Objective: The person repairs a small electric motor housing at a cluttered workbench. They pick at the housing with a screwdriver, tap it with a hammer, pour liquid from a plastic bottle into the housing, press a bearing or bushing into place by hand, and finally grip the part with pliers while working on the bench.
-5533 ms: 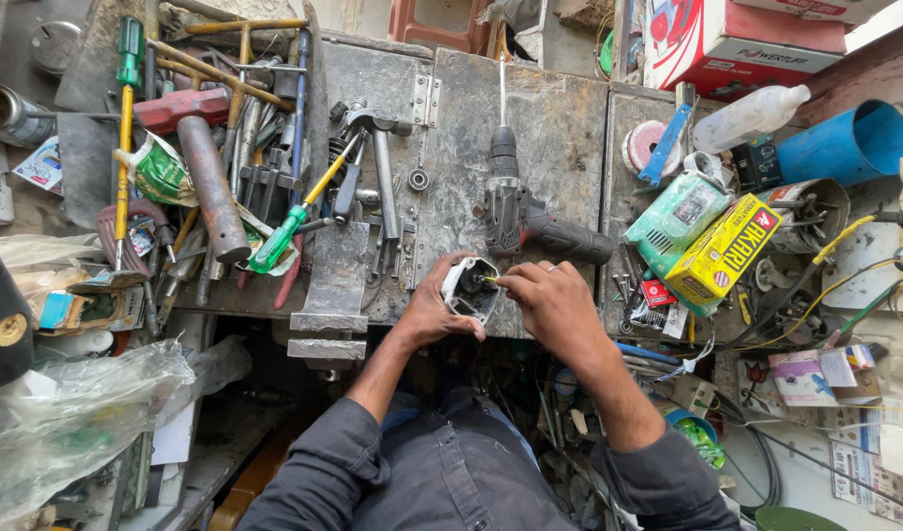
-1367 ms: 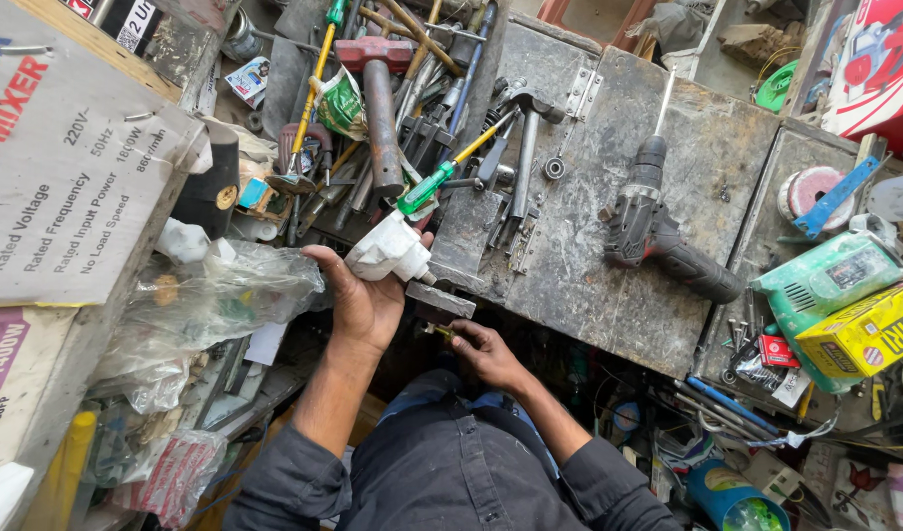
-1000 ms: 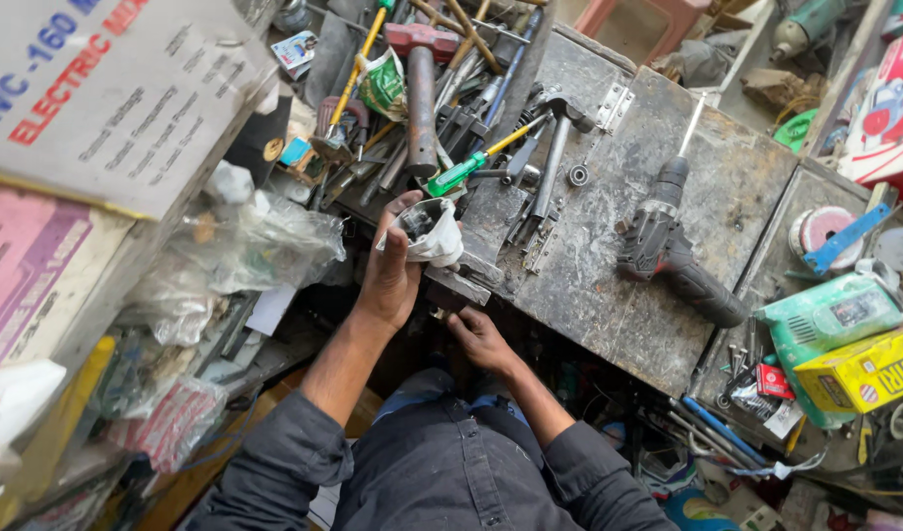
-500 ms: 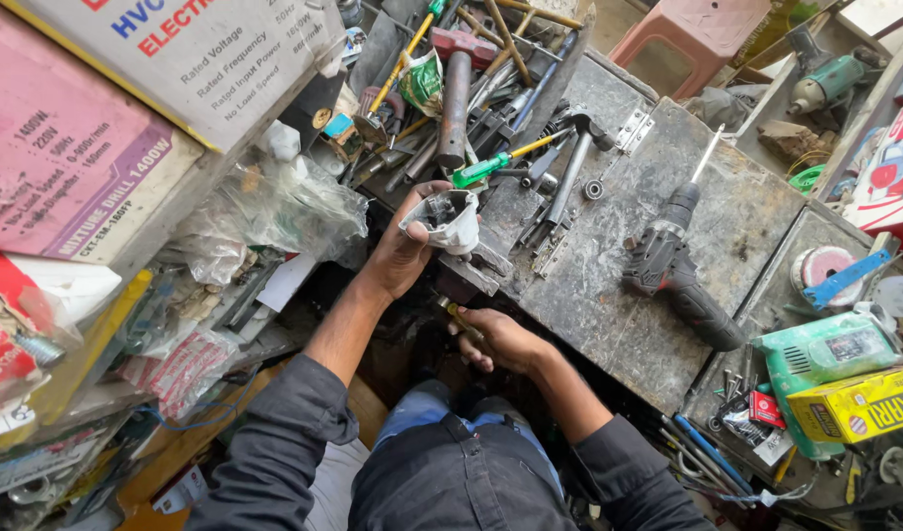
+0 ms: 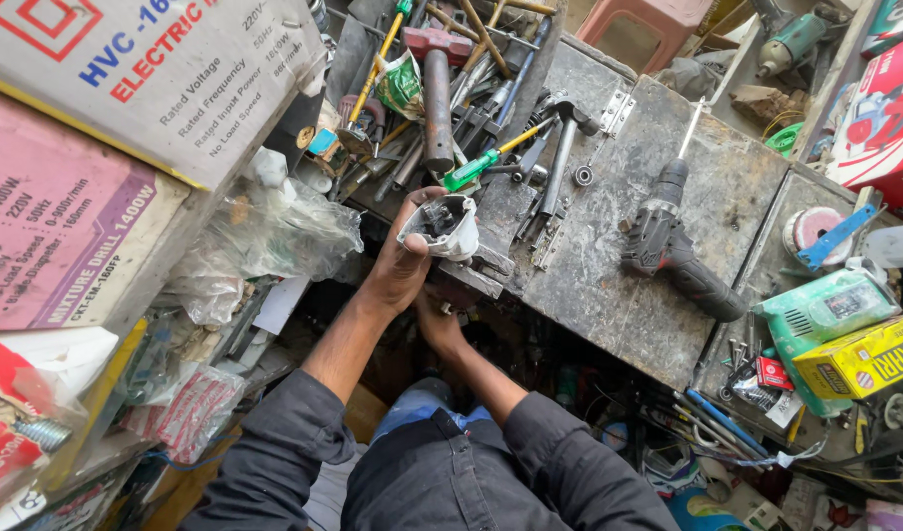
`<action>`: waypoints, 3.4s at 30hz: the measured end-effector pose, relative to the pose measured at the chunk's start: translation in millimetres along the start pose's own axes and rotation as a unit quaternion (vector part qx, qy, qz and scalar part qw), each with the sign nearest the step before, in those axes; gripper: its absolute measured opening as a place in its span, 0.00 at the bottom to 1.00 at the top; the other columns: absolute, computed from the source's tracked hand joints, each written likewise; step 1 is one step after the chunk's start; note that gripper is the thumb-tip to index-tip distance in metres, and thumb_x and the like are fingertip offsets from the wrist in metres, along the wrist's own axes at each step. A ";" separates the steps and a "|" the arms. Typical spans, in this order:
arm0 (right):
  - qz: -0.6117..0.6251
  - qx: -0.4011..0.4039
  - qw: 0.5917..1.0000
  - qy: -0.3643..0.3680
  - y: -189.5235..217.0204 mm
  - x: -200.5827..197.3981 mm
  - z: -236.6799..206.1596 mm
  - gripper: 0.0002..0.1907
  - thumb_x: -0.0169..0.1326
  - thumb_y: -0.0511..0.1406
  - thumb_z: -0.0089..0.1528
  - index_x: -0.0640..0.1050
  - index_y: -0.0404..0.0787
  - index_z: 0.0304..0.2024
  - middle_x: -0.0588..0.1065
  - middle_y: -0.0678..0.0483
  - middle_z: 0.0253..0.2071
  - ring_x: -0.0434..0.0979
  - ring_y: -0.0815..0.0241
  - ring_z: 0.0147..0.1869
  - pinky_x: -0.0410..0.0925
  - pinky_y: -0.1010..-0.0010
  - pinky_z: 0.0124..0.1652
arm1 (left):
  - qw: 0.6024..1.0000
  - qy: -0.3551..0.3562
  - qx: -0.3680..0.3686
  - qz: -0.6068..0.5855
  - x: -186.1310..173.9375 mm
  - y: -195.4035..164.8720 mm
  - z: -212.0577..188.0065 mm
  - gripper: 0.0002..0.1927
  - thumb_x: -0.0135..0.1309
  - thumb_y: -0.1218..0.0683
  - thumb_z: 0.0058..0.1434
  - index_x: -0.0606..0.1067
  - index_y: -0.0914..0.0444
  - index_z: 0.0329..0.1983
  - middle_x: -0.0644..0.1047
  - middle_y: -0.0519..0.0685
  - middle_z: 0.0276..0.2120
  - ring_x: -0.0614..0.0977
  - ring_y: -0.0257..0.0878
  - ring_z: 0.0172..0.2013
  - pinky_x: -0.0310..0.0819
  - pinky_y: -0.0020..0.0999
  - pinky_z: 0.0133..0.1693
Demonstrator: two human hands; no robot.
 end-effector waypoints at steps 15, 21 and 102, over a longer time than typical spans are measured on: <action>0.398 0.262 0.746 0.465 28.3 15.7 -63.1 0.39 0.28 0.61 0.68 0.77 0.37 0.43 0.76 0.52 0.40 0.75 0.56 0.47 0.65 0.63 0.53 | 0.996 0.051 -0.034 0.069 6.0 -9.0 -9.0 0.63 0.74 0.30 0.41 0.56 0.61 0.72 0.69 0.47 0.62 0.72 0.37 0.62 0.69 0.37 0.63; 0.275 0.200 0.937 0.081 -11.1 48.4 -13.1 0.23 0.37 0.54 0.68 0.74 0.52 0.53 0.75 0.63 0.48 0.71 0.66 0.51 0.64 0.66 0.51 | 0.999 0.028 -0.018 -0.019 1.0 -5.3 -6.2 0.62 0.70 0.27 0.43 0.56 0.61 0.72 0.71 0.56 0.62 0.74 0.46 0.65 0.69 0.44 0.65; -0.227 -0.060 0.952 0.198 -20.9 -39.6 -7.9 0.18 0.59 0.45 0.58 0.82 0.35 0.35 0.79 0.42 0.31 0.80 0.43 0.34 0.69 0.58 0.34 | 0.815 -0.083 -0.082 0.567 70.3 -44.9 -34.1 0.46 0.72 0.50 0.42 0.67 0.62 0.65 0.81 0.48 0.47 0.82 0.34 0.48 0.77 0.30 0.51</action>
Point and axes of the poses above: each hand's wrist, its own z-axis towards the middle knuckle, its own x-axis out of the palm, y = z × x, the point moved 7 cm from there along z, towards the middle knuckle
